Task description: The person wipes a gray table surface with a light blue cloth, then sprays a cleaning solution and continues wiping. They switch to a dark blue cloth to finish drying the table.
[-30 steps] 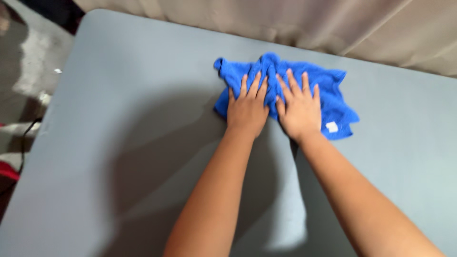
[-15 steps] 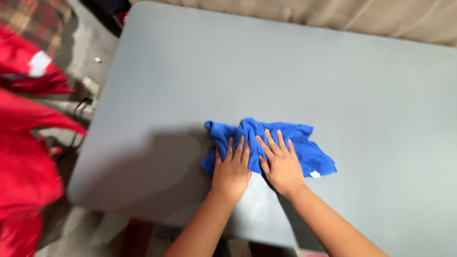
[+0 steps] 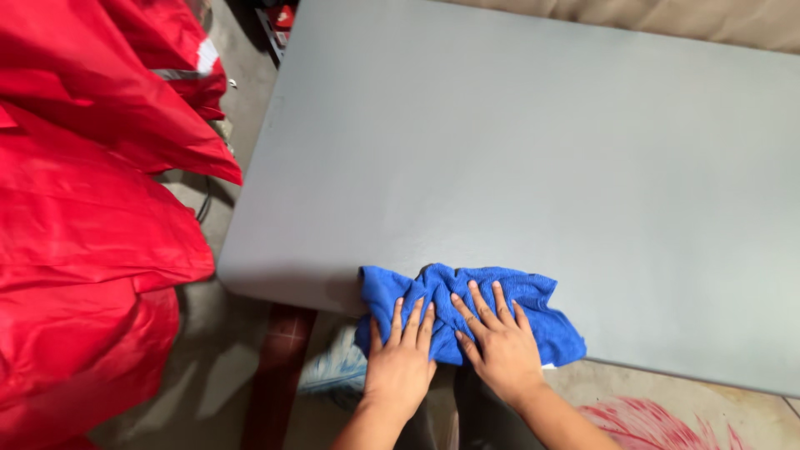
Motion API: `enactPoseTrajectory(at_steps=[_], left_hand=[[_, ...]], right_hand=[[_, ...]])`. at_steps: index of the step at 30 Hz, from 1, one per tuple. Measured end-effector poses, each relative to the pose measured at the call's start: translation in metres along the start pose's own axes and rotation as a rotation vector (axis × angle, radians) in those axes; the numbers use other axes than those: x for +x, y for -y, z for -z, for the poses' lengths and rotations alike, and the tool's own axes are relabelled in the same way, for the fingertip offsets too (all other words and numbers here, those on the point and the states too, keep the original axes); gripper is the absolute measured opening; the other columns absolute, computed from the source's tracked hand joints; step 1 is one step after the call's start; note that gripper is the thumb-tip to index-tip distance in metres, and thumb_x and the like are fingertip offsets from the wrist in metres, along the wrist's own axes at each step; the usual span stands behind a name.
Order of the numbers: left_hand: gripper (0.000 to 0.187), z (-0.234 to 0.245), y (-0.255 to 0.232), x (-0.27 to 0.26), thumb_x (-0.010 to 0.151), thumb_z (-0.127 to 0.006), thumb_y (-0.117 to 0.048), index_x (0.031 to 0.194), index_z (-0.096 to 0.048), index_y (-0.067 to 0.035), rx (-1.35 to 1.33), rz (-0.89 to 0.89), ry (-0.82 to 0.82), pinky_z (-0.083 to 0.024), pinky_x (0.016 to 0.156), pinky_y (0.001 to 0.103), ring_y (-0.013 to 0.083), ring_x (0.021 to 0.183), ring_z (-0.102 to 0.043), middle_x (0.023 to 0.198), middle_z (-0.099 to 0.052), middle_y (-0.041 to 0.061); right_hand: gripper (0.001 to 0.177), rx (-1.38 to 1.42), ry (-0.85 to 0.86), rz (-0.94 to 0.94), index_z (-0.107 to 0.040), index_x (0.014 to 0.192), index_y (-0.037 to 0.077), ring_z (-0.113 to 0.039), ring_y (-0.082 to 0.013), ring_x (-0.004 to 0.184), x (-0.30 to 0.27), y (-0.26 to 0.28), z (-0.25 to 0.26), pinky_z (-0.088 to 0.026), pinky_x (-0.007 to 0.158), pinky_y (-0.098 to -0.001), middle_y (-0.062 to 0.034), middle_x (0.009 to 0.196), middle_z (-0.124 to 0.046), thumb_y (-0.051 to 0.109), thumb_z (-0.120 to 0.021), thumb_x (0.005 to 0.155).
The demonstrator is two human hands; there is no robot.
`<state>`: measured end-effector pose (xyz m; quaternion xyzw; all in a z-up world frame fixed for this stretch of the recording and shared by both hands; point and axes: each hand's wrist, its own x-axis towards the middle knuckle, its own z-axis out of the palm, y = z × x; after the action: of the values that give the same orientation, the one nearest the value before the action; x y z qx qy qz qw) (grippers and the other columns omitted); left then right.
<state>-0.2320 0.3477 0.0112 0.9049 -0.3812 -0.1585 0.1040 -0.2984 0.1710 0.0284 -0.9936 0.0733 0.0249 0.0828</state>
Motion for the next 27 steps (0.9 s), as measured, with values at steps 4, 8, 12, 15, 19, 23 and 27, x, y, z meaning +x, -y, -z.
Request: enactPoseTrajectory(at_steps=[4, 8, 12, 15, 19, 23, 27], left_hand=[[0.074, 0.006, 0.01, 0.006, 0.089, -0.065, -0.034, 0.154, -0.038, -0.012, -0.065, 0.046, -0.02, -0.013, 0.117, 0.065, 0.0317, 0.155, -0.012, 0.167, -0.022, 0.002], [0.068, 0.015, 0.015, 0.044, 0.09, -0.064, -0.035, 0.149, -0.044, -0.009, -0.085, 0.073, -0.097, -0.01, 0.117, 0.066, 0.0321, 0.153, -0.014, 0.165, -0.024, 0.003], [0.068, 0.026, 0.029, 0.097, 0.088, -0.066, -0.035, 0.147, -0.047, -0.008, -0.046, 0.051, -0.205, -0.008, 0.117, 0.068, 0.0326, 0.152, -0.019, 0.165, -0.027, 0.004], [0.07, 0.039, 0.045, 0.144, 0.085, -0.069, -0.036, 0.147, -0.049, -0.01, -0.038, 0.033, -0.26, -0.007, 0.118, 0.068, 0.0332, 0.151, -0.021, 0.164, -0.029, 0.004], [0.069, 0.057, 0.067, 0.209, 0.083, -0.071, -0.039, 0.144, -0.054, -0.013, -0.038, 0.026, -0.304, -0.008, 0.119, 0.068, 0.0332, 0.151, -0.025, 0.165, -0.03, 0.003], [0.067, 0.077, 0.09, 0.279, 0.081, -0.073, -0.039, 0.141, -0.059, -0.014, -0.051, 0.015, -0.39, -0.01, 0.119, 0.068, 0.0335, 0.151, -0.028, 0.164, -0.033, 0.002], [0.063, 0.098, 0.113, 0.349, 0.082, -0.073, -0.038, 0.14, -0.061, -0.014, -0.058, 0.001, -0.457, -0.012, 0.119, 0.07, 0.034, 0.15, -0.029, 0.163, -0.036, 0.001]], right_hand=[[0.061, -0.014, -0.033, 0.013, -0.041, 0.151, 0.031, -0.019, -0.0374, 0.15, 0.015, 0.013, -0.006, -0.016, 0.114, -0.0617, -0.0013, 0.163, -0.029, 0.042, -0.055, 0.093], [0.071, -0.047, 0.026, -0.061, -0.037, 0.158, 0.031, -0.017, -0.0353, 0.15, 0.05, 0.017, -0.006, -0.012, 0.115, -0.0665, 0.0024, 0.17, -0.024, 0.038, -0.055, 0.09], [0.068, -0.055, -0.026, -0.099, -0.037, 0.154, 0.026, -0.018, -0.0358, 0.152, 0.099, 0.006, -0.006, -0.012, 0.116, -0.0673, 0.0004, 0.165, -0.025, 0.035, -0.055, 0.089], [0.067, -0.066, -0.064, -0.124, -0.037, 0.155, 0.027, -0.018, -0.0356, 0.153, 0.145, -0.009, -0.005, -0.013, 0.117, -0.0668, 0.0007, 0.166, -0.026, 0.035, -0.053, 0.091], [0.066, -0.067, -0.121, -0.128, -0.037, 0.157, 0.028, -0.019, -0.036, 0.154, 0.21, -0.031, -0.003, -0.013, 0.118, -0.0671, 0.0004, 0.167, -0.026, 0.035, -0.052, 0.093], [0.067, -0.08, -0.134, -0.134, -0.035, 0.159, 0.028, -0.018, -0.0365, 0.154, 0.283, -0.054, 0.001, -0.013, 0.118, -0.0671, 0.0004, 0.168, -0.025, 0.035, -0.052, 0.094], [0.068, -0.081, -0.136, -0.154, -0.035, 0.159, 0.03, -0.017, -0.0361, 0.154, 0.356, -0.076, 0.012, -0.013, 0.118, -0.0668, 0.0023, 0.169, -0.024, 0.037, -0.052, 0.094]])
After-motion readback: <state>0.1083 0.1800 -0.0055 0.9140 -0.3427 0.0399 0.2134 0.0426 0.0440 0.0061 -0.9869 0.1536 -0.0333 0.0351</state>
